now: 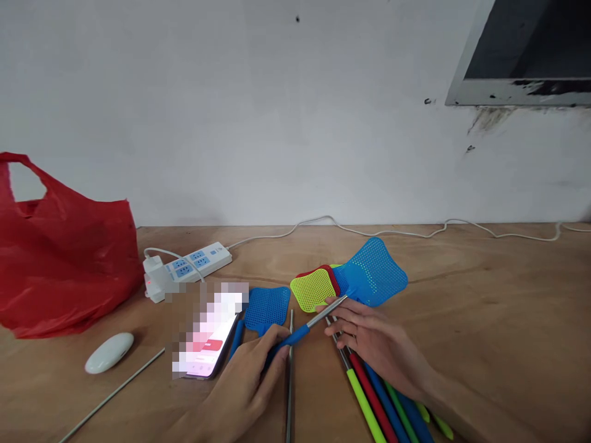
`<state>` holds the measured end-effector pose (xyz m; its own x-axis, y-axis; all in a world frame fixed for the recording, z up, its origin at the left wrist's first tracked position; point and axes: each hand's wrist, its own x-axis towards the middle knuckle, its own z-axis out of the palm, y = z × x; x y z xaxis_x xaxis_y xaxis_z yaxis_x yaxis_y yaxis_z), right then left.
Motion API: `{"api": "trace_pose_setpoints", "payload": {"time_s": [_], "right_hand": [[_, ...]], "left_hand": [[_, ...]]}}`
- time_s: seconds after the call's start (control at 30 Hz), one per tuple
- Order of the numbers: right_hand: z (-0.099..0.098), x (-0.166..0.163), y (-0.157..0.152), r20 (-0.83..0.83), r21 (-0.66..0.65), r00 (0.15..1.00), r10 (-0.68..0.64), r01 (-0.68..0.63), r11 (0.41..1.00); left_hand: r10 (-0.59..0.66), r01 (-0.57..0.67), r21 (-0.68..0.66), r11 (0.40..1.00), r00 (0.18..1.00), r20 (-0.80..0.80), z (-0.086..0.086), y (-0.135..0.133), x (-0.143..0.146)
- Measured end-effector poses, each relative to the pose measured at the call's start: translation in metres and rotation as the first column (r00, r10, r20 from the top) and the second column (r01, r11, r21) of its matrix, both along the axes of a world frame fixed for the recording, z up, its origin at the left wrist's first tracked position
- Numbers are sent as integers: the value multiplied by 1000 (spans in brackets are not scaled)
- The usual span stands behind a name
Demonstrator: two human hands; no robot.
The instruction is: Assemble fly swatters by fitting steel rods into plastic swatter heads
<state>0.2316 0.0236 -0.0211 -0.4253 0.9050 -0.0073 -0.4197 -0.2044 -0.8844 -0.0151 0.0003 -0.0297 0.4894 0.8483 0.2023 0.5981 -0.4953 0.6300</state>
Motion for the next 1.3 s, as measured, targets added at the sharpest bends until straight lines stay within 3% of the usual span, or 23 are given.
{"api": "trace_pose_setpoints", "payload": {"time_s": [0.17,0.2,0.27,0.3,0.37,0.4,0.43,0.5,0.57,0.67,0.8,1.0,1.13,1.2,1.3], "right_hand": [[1,2,-4,328,125,940,98,-146,981],[5,3,-5,408,194,911,56,-146,970],[17,7,-6,534,414,830,-162,-89,906],[24,9,-5,579,571,749,-321,-92,816],[39,15,0,557,821,575,-599,-274,501],[45,17,4,526,844,487,-697,-398,359],[48,19,9,507,814,392,-767,-511,276],[50,21,19,478,712,251,-842,-672,204],[47,19,26,498,592,180,-848,-785,181],[40,9,26,543,469,153,-825,-871,147],[39,-4,14,557,429,125,-821,-890,156],[34,0,2,587,405,113,-802,-898,170],[30,20,5,592,418,112,-798,-889,185],[29,35,8,598,416,89,-797,-884,213],[25,56,12,604,428,74,-794,-870,244]], "left_hand": [[84,-83,71,994,996,-10,1,2,-2],[104,-101,83,991,994,-29,1,3,-2],[140,-132,103,986,987,-78,0,4,-4],[152,-140,114,983,983,-104,1,4,-5],[155,-135,134,982,976,-151,3,4,-7],[148,-125,142,982,974,-171,5,4,-8],[136,-110,141,984,972,-193,7,4,-8],[105,-70,143,987,962,-253,13,3,-9],[86,-22,192,981,939,-333,21,3,-9],[68,73,292,954,893,-445,33,3,-4],[-13,186,265,946,840,-542,40,2,4],[1,240,291,926,770,-638,30,5,7],[-10,246,311,918,798,-602,30,8,-11],[19,205,349,914,840,-542,30,9,-27],[81,136,352,926,840,-536,29,9,-50]]}}
